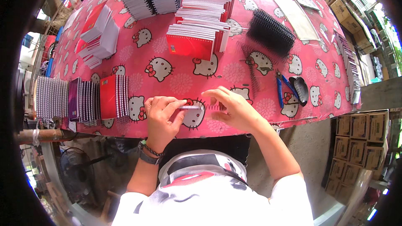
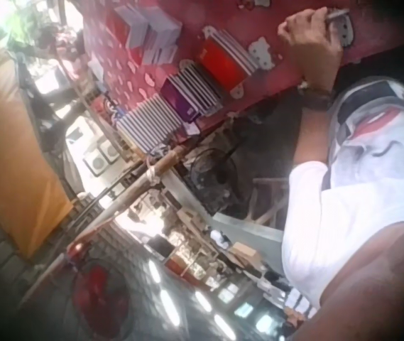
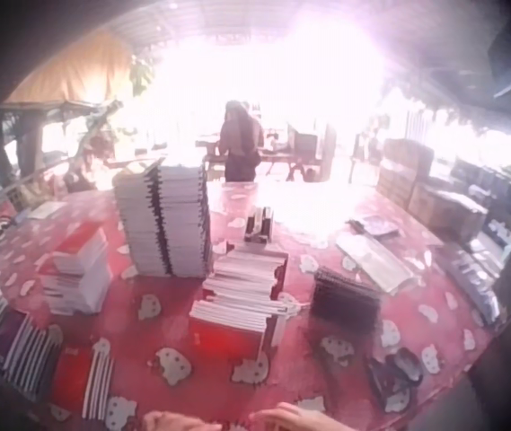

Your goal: The person aligns pre-punched paper with a plastic spiral coil and threads the coil through the holes by hand, then uses scissors to trim the excess.

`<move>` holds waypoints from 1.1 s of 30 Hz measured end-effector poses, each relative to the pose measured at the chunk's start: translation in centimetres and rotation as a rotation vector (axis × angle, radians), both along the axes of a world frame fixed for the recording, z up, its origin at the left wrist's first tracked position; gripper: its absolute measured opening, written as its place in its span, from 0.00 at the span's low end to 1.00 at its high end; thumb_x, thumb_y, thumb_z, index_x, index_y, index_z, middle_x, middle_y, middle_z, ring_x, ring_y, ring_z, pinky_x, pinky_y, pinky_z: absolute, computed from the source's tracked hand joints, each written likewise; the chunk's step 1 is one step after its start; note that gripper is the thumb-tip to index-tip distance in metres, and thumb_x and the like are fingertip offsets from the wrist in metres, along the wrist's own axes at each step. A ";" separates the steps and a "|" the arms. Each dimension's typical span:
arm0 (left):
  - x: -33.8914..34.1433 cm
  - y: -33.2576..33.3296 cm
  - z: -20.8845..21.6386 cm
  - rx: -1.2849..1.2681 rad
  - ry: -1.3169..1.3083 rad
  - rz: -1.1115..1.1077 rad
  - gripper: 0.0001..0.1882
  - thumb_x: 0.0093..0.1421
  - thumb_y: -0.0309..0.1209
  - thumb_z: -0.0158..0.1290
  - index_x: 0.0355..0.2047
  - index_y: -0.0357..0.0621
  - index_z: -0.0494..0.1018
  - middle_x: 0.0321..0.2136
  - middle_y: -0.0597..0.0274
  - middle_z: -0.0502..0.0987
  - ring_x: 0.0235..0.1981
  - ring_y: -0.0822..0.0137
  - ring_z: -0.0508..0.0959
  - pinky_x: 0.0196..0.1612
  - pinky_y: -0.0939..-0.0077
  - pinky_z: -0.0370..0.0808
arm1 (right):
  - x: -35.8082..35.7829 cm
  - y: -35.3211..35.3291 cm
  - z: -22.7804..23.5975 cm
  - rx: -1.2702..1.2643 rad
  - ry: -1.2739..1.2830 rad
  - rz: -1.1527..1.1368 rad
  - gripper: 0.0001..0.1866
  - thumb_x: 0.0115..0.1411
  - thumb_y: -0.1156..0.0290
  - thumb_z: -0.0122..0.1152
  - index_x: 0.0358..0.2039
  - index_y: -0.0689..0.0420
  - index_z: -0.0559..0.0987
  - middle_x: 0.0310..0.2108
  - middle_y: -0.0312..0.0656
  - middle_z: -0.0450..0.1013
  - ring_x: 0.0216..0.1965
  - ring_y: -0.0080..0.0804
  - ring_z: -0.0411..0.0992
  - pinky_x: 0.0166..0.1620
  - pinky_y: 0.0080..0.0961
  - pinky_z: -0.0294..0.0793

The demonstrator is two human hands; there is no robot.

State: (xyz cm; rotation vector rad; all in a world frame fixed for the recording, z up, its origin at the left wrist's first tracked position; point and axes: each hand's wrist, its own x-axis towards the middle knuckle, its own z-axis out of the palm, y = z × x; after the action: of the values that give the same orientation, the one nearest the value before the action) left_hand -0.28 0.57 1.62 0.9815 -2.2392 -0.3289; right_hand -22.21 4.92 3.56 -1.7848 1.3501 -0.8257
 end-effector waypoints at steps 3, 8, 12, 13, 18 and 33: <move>-2.0 0.6 0.8 0.077 0.063 -0.069 0.14 0.44 0.29 0.60 0.35 0.50 0.75 0.28 0.68 0.74 0.33 0.65 0.72 0.41 0.66 0.60 | 0.4 0.2 -0.8 -0.095 0.034 0.025 0.16 0.52 0.78 0.56 0.43 0.60 0.72 0.34 0.47 0.73 0.34 0.45 0.72 0.39 0.33 0.72; -1.1 0.9 -0.6 0.032 -0.074 -0.049 0.10 0.49 0.37 0.57 0.31 0.50 0.73 0.27 0.72 0.73 0.33 0.67 0.71 0.43 0.66 0.60 | -1.3 0.2 -0.9 -0.106 0.031 -0.076 0.19 0.51 0.82 0.56 0.45 0.58 0.73 0.32 0.45 0.74 0.35 0.39 0.74 0.38 0.31 0.73; -1.7 1.0 -0.2 0.053 -0.062 -0.093 0.10 0.52 0.40 0.56 0.29 0.49 0.74 0.28 0.69 0.74 0.34 0.67 0.73 0.44 0.66 0.59 | -13.2 3.3 0.0 -0.228 0.316 -0.850 0.12 0.52 0.76 0.58 0.39 0.57 0.77 0.39 0.45 0.75 0.38 0.32 0.74 0.40 0.27 0.73; -1.9 1.0 0.1 0.062 -0.042 -0.113 0.10 0.52 0.40 0.55 0.29 0.49 0.73 0.28 0.69 0.75 0.34 0.67 0.73 0.45 0.65 0.59 | -16.8 4.2 -0.7 -0.288 0.446 -0.869 0.12 0.52 0.77 0.59 0.39 0.57 0.77 0.38 0.45 0.75 0.38 0.33 0.73 0.40 0.27 0.72; -1.2 0.2 -0.5 0.024 -0.053 -0.204 0.15 0.53 0.44 0.54 0.34 0.49 0.72 0.31 0.68 0.75 0.35 0.67 0.73 0.47 0.64 0.59 | -24.6 6.1 -5.1 -0.094 0.425 -0.799 0.09 0.50 0.78 0.59 0.34 0.59 0.76 0.31 0.41 0.74 0.34 0.28 0.72 0.36 0.25 0.71; -1.3 0.3 0.5 0.040 -0.072 -0.203 0.10 0.52 0.38 0.56 0.33 0.49 0.72 0.34 0.67 0.76 0.38 0.67 0.74 0.49 0.63 0.60 | -18.3 6.2 -5.3 -0.180 0.594 -1.111 0.11 0.51 0.71 0.59 0.34 0.61 0.73 0.39 0.49 0.71 0.44 0.42 0.67 0.46 0.36 0.65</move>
State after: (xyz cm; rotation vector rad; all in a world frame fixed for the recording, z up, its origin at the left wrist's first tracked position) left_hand -1.55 0.87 2.12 0.7982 -2.4128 -0.4348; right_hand -40.50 11.14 -1.75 -1.3417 2.8355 -0.9951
